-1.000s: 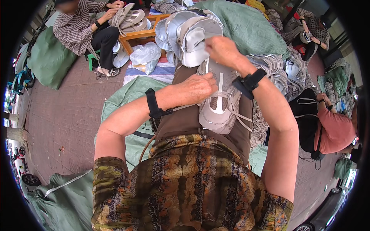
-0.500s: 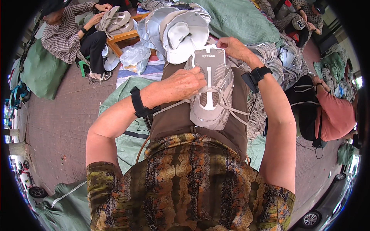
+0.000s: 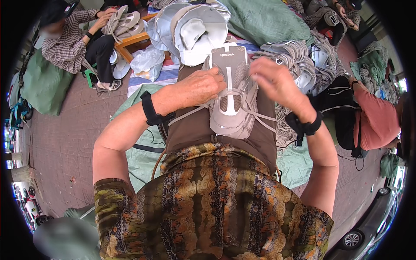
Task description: The person threads a beige shoelace through the eyelets of a grey Reebok sneaker held on their lap. They pull the laces tight, adjust the tongue, and tie a knot to secure the laces.
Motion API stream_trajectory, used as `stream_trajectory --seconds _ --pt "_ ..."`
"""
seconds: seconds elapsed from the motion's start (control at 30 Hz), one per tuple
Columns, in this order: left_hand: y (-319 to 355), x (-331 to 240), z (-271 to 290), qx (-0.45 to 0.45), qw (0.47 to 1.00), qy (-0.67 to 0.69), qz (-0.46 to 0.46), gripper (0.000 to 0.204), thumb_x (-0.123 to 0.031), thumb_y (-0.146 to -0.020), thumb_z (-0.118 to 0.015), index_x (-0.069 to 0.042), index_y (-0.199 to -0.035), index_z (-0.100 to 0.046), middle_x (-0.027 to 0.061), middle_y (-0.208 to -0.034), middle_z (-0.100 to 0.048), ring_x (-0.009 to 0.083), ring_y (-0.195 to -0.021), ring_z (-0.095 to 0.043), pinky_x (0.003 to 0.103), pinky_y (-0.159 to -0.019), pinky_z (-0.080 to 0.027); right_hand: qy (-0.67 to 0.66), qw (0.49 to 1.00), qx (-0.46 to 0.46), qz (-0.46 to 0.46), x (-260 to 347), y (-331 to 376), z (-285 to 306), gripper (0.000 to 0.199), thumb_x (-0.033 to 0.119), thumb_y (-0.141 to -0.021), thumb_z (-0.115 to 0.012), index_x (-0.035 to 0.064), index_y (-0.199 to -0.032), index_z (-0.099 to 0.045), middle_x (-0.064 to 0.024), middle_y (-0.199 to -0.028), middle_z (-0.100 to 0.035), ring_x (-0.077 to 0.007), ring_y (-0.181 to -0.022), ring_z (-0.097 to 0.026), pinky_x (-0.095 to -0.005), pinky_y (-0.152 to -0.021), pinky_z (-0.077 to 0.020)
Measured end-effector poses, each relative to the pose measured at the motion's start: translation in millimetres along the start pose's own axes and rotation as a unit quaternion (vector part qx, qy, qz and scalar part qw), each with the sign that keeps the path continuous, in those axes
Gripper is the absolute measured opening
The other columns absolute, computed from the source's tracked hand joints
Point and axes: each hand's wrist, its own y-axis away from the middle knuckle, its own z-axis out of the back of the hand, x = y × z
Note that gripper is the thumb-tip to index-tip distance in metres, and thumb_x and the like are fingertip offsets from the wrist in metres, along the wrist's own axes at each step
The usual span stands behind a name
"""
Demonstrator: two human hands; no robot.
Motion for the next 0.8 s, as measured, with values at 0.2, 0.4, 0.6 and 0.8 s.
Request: stream_trajectory --seconds 0.2,0.4,0.6,0.8 --pt "-5.5 -7.3 14.9 0.022 1.000 0.007 -0.011 0.018 -0.008 -0.074 -0.067 -0.002 -0.086 -0.054 0.0115 -0.088 -0.055 0.0322 -0.092 -0.051 0.040 -0.075 -0.047 0.163 0.985 0.019 0.061 -8.7 12.9 -27.6 0.020 0.004 -0.069 -0.059 0.0032 -0.090 -0.060 -0.0090 -0.094 -0.060 -0.0281 -0.080 -0.063 -0.0385 -0.068 -0.0524" --pt "-4.3 -8.6 12.5 -0.007 0.999 0.043 -0.005 0.031 -0.002 -0.065 -0.071 0.000 -0.094 -0.060 0.0148 -0.095 -0.057 0.0359 -0.093 -0.054 0.043 -0.080 -0.047 0.247 0.957 0.040 0.147 -0.5 7.4 -41.7 0.016 0.017 -0.071 -0.061 0.0128 -0.086 -0.058 -0.0026 -0.095 -0.055 -0.0195 -0.094 -0.056 -0.0372 -0.082 -0.0431" --pt "-9.9 -9.5 13.0 0.024 1.000 0.005 0.002 0.026 -0.004 -0.065 -0.073 0.001 -0.087 -0.059 0.0163 -0.088 -0.057 0.0380 -0.089 -0.053 0.045 -0.076 -0.046 0.262 0.954 0.019 0.141 -19.2 -11.1 -60.6 0.015 0.017 -0.072 -0.062 0.0096 -0.084 -0.057 -0.0052 -0.091 -0.053 -0.0228 -0.091 -0.056 -0.0391 -0.081 -0.0439" --pt "-7.0 -8.0 11.9 0.023 0.999 0.015 0.018 0.027 -0.006 -0.065 -0.074 0.000 -0.086 -0.059 0.0156 -0.087 -0.057 0.0374 -0.088 -0.053 0.045 -0.075 -0.046 0.229 0.962 -0.044 0.143 -24.5 -14.5 -69.4 0.015 0.017 -0.071 -0.062 0.0072 -0.080 -0.055 -0.0074 -0.088 -0.053 -0.0244 -0.091 -0.057 -0.0394 -0.080 -0.0455"
